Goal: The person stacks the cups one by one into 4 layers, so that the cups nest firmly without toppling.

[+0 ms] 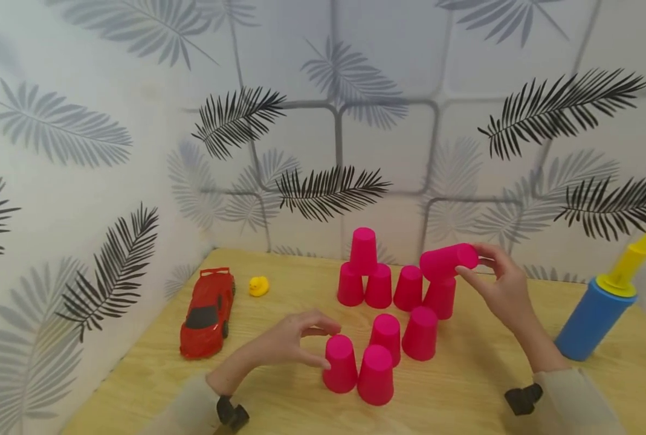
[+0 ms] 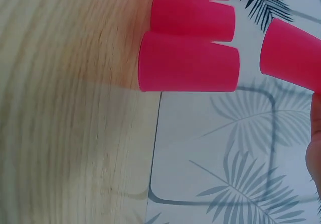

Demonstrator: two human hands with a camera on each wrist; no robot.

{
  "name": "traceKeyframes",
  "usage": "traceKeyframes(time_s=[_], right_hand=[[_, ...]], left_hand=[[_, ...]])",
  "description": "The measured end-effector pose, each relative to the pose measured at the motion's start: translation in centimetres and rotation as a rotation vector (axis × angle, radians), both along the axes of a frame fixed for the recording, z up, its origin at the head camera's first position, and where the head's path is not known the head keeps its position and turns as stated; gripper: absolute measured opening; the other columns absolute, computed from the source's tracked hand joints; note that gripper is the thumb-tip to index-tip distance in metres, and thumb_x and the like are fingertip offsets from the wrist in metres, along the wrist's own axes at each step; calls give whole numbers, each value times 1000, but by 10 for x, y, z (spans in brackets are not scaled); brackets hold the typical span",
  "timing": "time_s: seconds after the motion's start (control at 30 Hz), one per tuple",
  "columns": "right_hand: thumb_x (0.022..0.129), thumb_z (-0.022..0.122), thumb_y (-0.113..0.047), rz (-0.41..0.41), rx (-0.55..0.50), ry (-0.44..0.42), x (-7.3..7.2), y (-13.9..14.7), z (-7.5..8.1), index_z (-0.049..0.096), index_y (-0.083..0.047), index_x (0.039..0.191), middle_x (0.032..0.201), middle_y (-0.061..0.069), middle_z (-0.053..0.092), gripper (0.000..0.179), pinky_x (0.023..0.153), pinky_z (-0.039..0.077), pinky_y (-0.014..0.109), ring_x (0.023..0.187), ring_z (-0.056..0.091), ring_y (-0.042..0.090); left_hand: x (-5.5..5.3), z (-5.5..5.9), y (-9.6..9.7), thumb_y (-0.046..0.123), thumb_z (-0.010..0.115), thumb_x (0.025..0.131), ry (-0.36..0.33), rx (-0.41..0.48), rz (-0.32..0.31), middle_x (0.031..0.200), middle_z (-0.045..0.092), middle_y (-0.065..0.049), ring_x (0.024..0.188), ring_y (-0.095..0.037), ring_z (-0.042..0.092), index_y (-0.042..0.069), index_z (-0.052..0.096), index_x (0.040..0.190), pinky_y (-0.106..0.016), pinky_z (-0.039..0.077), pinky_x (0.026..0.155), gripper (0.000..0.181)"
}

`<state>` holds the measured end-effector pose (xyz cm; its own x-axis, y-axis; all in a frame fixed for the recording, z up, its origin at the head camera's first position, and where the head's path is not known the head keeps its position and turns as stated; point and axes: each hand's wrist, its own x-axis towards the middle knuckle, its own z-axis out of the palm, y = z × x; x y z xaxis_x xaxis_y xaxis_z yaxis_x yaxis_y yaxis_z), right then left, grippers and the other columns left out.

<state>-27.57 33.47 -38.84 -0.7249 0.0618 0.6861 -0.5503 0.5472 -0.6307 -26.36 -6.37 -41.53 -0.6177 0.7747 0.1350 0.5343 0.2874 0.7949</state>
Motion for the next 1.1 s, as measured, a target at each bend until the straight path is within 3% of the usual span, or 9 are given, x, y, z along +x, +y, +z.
traceKeyframes(time_s=[0.13,0.33,0.7,0.77,0.87,0.97,1.1], right_hand=[[82,74,4,-19,60,-17,-13,2,-2,55,6,128,113,-33,51,49,77,43,-4,98,51,-17],[83,74,-1,28,137,-34,-30,5,-3,56,5,127,113,-34,50,47,85,38,-5,98,49,-19],[89,70,-11,84,276,-86,-47,2,9,55,4,130,113,-35,46,46,83,37,-5,99,45,-23],[89,71,-13,77,297,-108,-50,1,12,56,1,131,113,-29,49,46,81,40,-4,97,45,-24],[89,71,-15,72,322,-139,-52,-3,15,56,0,131,115,-8,60,46,78,40,-4,94,44,-26],[88,72,-13,76,335,-141,-55,-6,16,57,0,129,115,10,61,46,76,40,-4,93,43,-27],[88,72,-11,81,340,-136,-57,-7,15,57,2,128,115,15,60,45,74,41,-3,91,43,-28]], left_hand=[[1,-2,1,20,79,82,9,-21,15,126,64,-5,111,-2,60,9,59,129,-38,52,104,52],[2,-7,3,20,78,84,11,-30,23,122,66,-6,107,-2,62,9,61,125,-31,54,100,46],[0,-2,3,20,76,85,27,-54,8,121,67,-7,108,-1,63,9,60,124,-23,53,99,43],[0,-2,2,19,76,85,15,-52,8,122,67,-7,108,0,62,9,60,124,-22,52,99,43],[0,-2,2,18,76,85,3,-51,9,122,67,-7,109,0,62,9,60,125,-22,52,99,44],[0,-2,2,19,76,85,4,-54,5,122,67,-7,109,0,63,9,60,124,-22,52,99,43],[0,-2,2,19,75,86,3,-57,-4,122,68,-8,109,-2,64,8,60,124,-23,53,99,43]])
